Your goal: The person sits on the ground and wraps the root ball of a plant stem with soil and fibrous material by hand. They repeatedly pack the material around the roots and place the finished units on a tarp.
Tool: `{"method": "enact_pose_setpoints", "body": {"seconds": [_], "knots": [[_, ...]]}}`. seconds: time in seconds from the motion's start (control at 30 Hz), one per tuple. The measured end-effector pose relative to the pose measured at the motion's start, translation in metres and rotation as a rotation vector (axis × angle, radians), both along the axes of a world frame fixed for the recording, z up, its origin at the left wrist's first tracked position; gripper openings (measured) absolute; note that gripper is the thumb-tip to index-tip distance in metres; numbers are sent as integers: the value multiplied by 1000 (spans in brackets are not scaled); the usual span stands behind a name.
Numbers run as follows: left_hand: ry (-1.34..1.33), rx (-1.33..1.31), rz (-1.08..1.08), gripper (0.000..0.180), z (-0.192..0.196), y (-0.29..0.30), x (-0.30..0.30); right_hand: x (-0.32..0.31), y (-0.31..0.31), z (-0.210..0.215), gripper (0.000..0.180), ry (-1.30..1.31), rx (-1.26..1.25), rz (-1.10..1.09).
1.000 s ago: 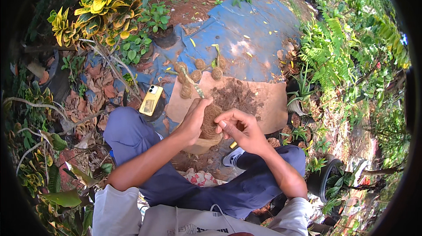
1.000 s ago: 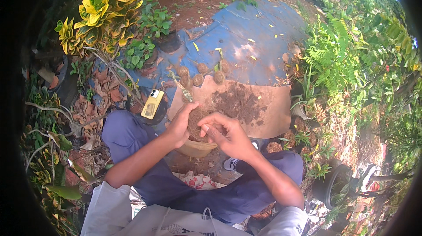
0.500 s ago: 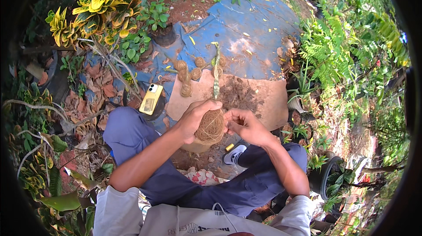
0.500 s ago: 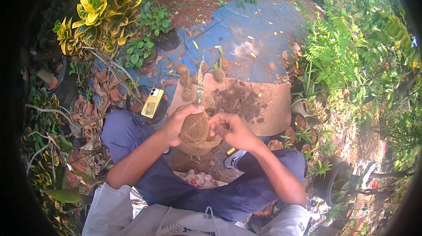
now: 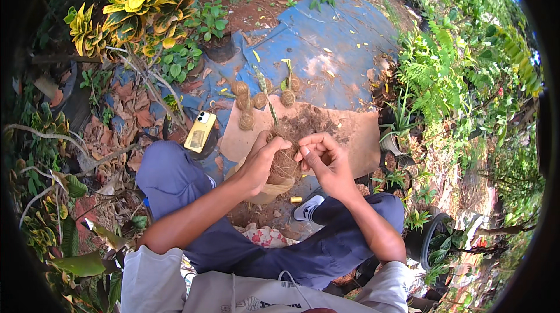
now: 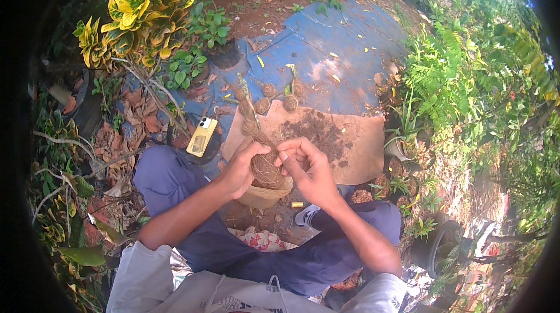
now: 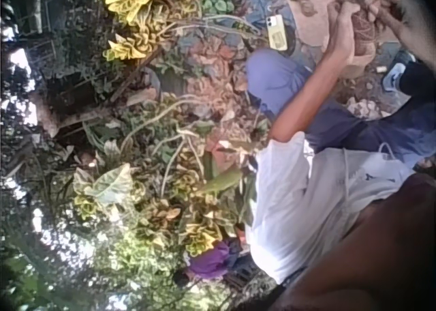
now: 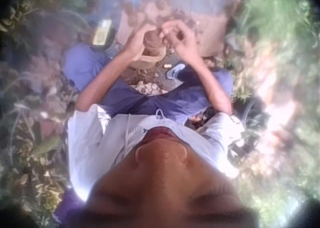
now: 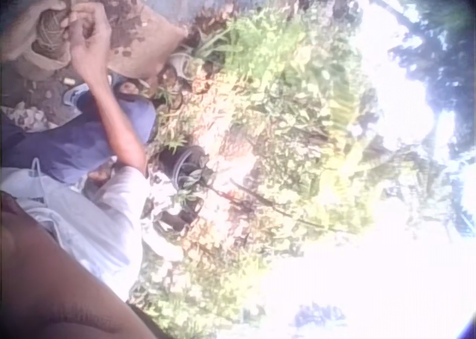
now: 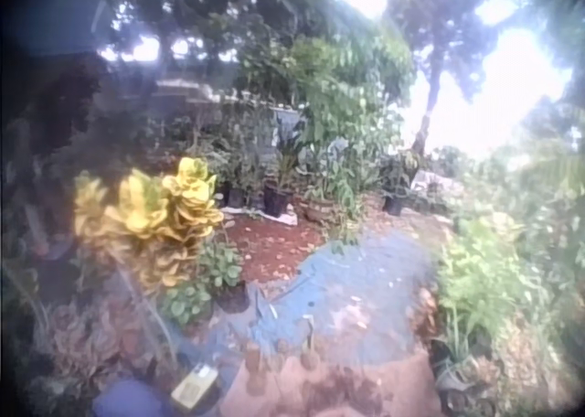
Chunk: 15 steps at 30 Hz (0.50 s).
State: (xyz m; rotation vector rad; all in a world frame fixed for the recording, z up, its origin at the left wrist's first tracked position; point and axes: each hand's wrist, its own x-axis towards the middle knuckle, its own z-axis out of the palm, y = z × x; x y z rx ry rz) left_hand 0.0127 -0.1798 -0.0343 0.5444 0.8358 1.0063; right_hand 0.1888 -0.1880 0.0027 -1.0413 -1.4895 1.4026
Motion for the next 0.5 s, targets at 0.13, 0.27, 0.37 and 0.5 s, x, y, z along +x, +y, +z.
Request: {"method": "enact_pose_setpoints", "body": {"seconds": [0.13,0.27,0.37,0.5], "knots": [[14,80,122,41,5,6,0,-4,-10,6,13,-331,406,75],[-175,-95,195,41,13,11,-5,-2,-15,8,12,-421,417,330],[-222,-133,201,41,18,11,-11,3,-9,3,16,-423,271,401],[-196,-37,-11,39,18,11,-16,15,5,-3,14,-449,66,222]]}}
